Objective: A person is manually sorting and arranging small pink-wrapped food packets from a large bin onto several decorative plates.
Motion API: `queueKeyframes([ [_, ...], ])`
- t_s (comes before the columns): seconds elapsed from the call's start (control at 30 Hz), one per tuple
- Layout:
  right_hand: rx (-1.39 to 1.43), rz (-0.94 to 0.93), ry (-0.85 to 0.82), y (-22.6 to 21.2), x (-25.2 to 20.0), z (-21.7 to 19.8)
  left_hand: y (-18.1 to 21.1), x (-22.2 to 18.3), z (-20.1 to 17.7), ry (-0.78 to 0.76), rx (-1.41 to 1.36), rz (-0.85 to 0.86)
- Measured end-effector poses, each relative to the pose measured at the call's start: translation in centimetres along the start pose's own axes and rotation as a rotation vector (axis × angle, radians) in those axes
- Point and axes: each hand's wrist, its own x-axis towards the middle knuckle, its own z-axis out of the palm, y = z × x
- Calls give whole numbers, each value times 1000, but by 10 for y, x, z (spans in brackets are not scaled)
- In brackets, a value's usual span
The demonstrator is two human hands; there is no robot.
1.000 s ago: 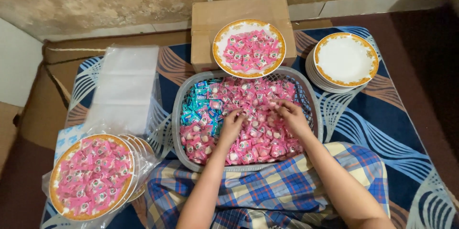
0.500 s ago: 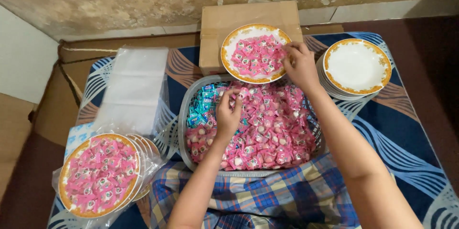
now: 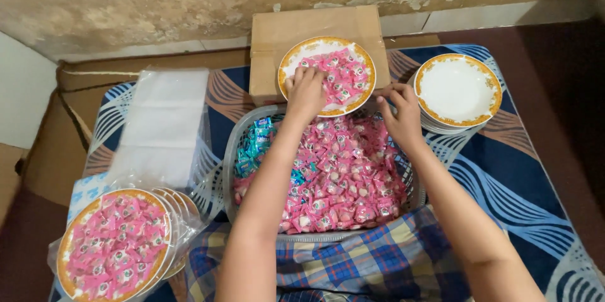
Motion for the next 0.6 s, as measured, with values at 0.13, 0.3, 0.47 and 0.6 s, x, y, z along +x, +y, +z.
queueKeyframes([
  [0.13, -20, 4, -42, 1, -32, -13, 2, 1, -7, 15, 56, 10],
  [0.3, -19, 101, -219, 13, -81, 1, 13, -35, -16, 190, -147, -135],
  [0.47, -85, 369, -606, 8, -95, 16, 14, -108, 20, 689, -228, -68],
  [0.6, -136, 488, -879, -38, -90, 5, 16, -160, 45, 250, -204, -39],
])
